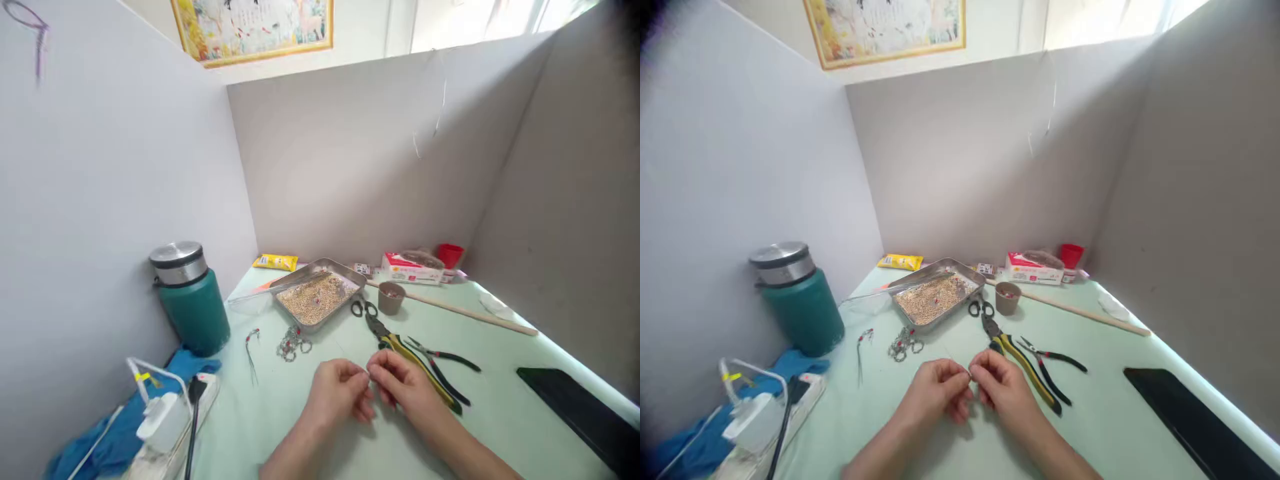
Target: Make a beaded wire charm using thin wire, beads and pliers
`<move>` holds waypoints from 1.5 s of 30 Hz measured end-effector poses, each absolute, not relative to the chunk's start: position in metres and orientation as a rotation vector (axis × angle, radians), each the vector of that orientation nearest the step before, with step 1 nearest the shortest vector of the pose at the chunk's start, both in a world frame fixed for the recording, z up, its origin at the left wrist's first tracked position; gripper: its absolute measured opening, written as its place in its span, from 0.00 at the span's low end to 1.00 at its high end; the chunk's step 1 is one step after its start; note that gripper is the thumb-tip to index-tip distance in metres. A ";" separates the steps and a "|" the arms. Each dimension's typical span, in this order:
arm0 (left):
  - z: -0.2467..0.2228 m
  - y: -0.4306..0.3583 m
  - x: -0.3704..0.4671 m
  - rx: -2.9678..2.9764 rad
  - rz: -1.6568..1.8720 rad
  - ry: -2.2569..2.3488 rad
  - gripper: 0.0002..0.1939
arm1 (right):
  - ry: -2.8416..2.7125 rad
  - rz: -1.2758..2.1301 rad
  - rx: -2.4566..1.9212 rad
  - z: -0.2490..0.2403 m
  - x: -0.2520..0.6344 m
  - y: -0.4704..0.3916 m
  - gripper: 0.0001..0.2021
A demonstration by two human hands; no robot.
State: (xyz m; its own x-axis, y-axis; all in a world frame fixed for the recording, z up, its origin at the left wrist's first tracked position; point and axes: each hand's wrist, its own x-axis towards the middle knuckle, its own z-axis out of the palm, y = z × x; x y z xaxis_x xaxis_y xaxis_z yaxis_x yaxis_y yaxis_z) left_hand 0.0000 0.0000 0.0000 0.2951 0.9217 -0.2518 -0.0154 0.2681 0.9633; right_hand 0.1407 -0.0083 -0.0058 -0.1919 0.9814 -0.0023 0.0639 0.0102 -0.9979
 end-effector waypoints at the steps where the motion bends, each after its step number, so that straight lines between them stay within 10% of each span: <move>1: 0.000 -0.001 0.000 1.107 0.805 1.065 0.16 | -1.386 1.316 -1.145 -0.005 0.141 -0.008 0.11; 45: 0.009 -0.014 -0.009 1.377 0.414 0.883 0.11 | -1.152 1.522 -0.876 0.019 0.168 -0.002 0.10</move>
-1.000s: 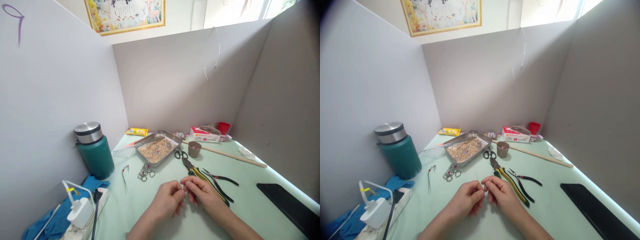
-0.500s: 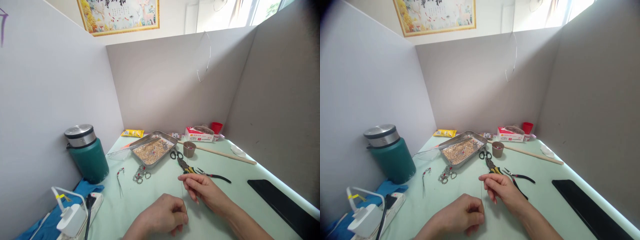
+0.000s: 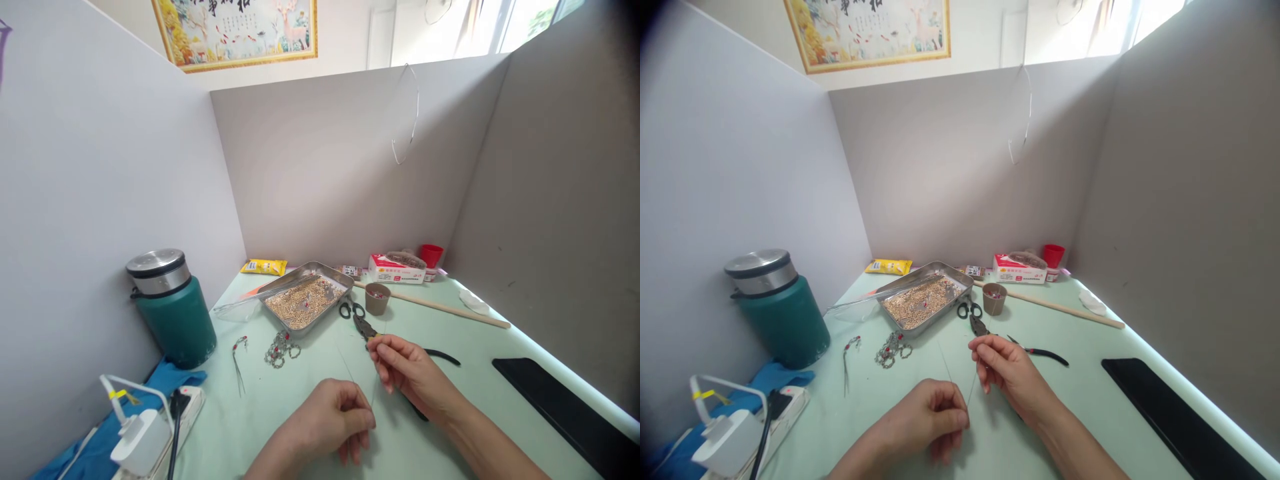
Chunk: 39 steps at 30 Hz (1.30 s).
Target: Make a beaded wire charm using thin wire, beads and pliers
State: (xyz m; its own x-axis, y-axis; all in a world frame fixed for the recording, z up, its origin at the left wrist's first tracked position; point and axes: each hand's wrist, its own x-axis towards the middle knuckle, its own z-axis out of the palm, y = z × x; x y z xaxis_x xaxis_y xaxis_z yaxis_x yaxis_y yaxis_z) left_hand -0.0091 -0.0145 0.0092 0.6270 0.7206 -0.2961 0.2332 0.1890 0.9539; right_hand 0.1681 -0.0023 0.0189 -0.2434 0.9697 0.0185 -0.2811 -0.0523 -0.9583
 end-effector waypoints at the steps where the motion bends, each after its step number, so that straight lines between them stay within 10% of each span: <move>1: 0.009 -0.014 -0.008 1.363 0.441 0.888 0.12 | -1.186 1.505 -0.907 0.020 0.167 -0.003 0.10; 39: 0.007 -0.018 -0.016 1.249 0.266 0.710 0.16 | -1.302 1.730 -0.876 0.017 0.162 -0.010 0.10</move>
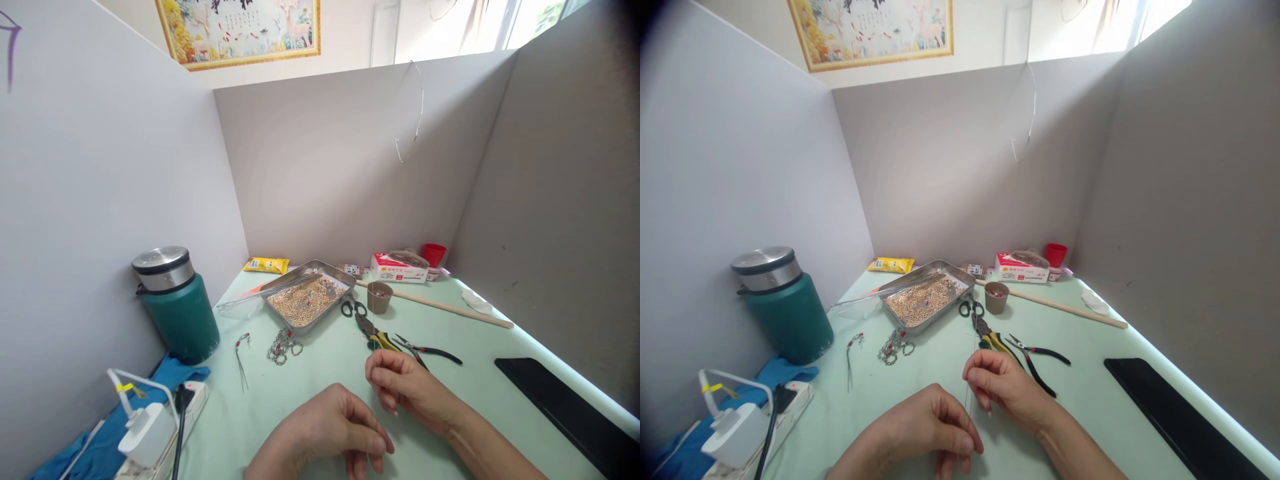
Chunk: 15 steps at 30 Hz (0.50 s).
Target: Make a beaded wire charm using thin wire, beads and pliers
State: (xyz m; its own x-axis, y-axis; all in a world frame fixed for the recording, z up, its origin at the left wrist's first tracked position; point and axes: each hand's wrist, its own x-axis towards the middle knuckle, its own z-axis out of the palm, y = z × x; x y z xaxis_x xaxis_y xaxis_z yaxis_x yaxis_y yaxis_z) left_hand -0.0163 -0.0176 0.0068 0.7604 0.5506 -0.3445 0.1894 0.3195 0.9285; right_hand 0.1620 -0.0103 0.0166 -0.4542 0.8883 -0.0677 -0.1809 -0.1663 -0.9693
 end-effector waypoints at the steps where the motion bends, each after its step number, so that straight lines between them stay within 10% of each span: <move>1: 0.006 -0.018 -0.016 1.246 0.272 0.710 0.16 | -1.305 1.710 -0.899 0.017 0.161 -0.010 0.10; 15: 0.014 -0.001 -0.012 1.337 0.832 1.022 0.25 | -1.501 1.509 -1.107 0.014 0.152 -0.012 0.10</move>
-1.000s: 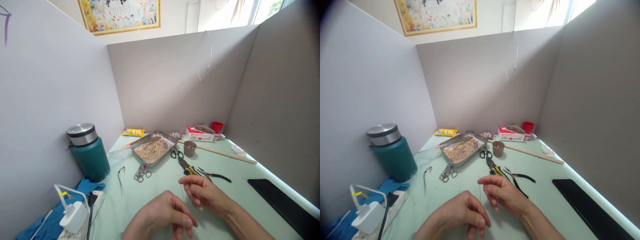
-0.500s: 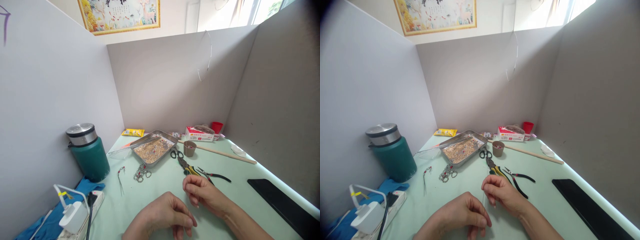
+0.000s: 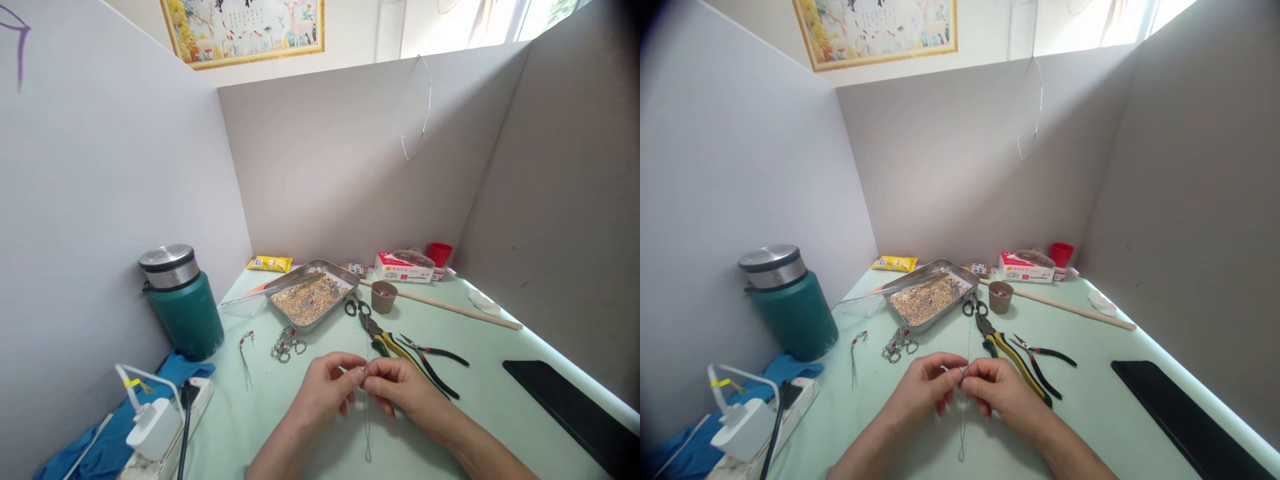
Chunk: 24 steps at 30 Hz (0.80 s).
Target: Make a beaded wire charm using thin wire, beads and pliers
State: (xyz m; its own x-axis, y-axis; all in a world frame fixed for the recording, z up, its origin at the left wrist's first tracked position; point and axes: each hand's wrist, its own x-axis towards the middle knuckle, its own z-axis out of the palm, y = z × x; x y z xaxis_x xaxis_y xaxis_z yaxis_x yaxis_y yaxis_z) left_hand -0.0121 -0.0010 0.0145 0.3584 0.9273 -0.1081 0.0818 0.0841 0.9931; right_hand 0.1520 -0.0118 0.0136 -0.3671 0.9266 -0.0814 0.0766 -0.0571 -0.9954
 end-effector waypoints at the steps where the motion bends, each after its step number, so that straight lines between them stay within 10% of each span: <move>1: 0.014 -0.001 -0.012 1.318 0.829 1.013 0.23 | -1.508 1.501 -1.121 0.013 0.150 -0.013 0.10; 19: 0.010 -0.003 -0.014 0.899 0.925 0.854 0.13 | -1.543 1.557 -1.089 0.010 0.140 -0.016 0.10; 24: 0.021 -0.002 -0.020 0.810 1.021 0.761 0.12 | -1.726 0.773 -1.485 0.018 0.169 -0.002 0.14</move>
State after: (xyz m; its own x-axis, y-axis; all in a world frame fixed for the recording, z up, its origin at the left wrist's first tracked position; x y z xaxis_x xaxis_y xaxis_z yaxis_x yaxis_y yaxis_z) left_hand -0.0205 -0.0019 0.0209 0.3315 0.9293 -0.1627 -0.4216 0.3002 0.8557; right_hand 0.1694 -0.0019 0.0183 -0.0767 0.9876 0.1370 0.5554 0.1565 -0.8167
